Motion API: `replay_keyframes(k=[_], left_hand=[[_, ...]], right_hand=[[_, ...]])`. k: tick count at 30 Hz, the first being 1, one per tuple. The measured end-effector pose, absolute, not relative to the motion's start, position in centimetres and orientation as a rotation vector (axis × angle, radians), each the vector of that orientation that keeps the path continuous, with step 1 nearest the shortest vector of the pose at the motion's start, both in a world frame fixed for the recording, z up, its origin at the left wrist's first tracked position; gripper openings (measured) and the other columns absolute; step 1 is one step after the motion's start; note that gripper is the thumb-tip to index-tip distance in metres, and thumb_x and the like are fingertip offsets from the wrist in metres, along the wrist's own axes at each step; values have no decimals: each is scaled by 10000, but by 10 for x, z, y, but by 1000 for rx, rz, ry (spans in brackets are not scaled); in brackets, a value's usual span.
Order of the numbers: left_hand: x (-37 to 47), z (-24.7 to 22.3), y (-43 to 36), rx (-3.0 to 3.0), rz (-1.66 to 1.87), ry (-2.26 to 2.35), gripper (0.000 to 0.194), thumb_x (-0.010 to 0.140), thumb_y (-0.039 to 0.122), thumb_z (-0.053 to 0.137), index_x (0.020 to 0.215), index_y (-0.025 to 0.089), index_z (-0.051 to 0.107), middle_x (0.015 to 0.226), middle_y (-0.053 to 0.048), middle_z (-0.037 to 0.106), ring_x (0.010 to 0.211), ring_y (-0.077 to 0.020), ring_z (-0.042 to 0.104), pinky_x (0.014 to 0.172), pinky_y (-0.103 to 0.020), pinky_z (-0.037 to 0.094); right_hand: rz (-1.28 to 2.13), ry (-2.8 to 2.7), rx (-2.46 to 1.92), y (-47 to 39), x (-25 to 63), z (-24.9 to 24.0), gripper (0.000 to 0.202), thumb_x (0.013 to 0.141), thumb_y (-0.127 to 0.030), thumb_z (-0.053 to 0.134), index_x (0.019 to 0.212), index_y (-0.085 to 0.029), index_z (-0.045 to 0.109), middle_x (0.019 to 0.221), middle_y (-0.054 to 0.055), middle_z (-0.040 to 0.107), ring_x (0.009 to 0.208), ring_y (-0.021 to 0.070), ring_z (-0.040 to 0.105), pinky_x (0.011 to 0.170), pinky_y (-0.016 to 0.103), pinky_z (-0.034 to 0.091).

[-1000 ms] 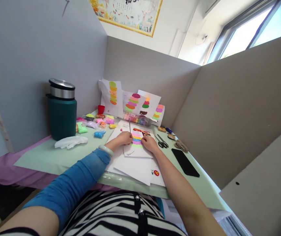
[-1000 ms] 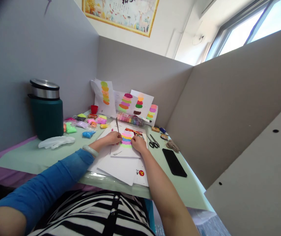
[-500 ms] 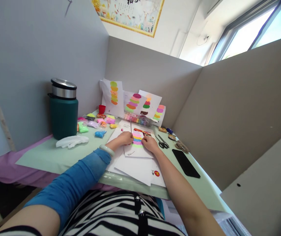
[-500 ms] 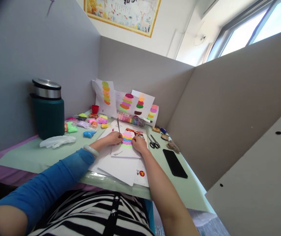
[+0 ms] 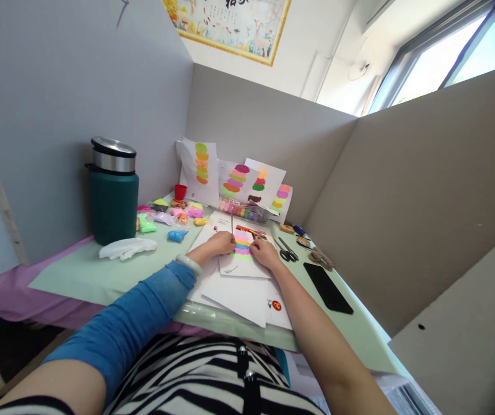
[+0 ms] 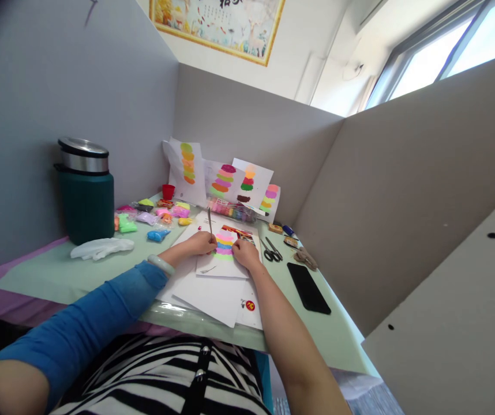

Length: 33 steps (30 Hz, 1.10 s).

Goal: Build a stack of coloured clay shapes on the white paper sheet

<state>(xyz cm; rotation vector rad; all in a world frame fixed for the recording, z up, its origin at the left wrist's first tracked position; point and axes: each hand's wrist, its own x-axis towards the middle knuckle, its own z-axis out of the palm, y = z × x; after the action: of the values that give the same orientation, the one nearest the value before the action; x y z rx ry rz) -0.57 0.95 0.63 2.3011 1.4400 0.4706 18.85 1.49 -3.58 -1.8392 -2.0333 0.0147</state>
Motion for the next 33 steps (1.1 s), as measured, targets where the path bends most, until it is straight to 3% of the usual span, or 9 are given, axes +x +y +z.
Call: replay_keyframes(k=[20,33], left_hand=[[-7,5,14,2151,508,1488,153,686,215,532,581,145,619,560,-46,619,499,-128,520,501,-221,368],[-6,4,18,2178,481,1546,163,701,214,530,718,141,675,687,-59,688,549,-128,563,521,-206,382]], right_hand=[[10,-2039,-1818,15,189,-36,203,838,-268,468,853,-206,660,918,37,682,848,169,583,679,227,354],[23,-2029,-1825,14,188,-35,219,832,-273,464,857,-201,669,919,35,681,832,164,576,646,222,340]])
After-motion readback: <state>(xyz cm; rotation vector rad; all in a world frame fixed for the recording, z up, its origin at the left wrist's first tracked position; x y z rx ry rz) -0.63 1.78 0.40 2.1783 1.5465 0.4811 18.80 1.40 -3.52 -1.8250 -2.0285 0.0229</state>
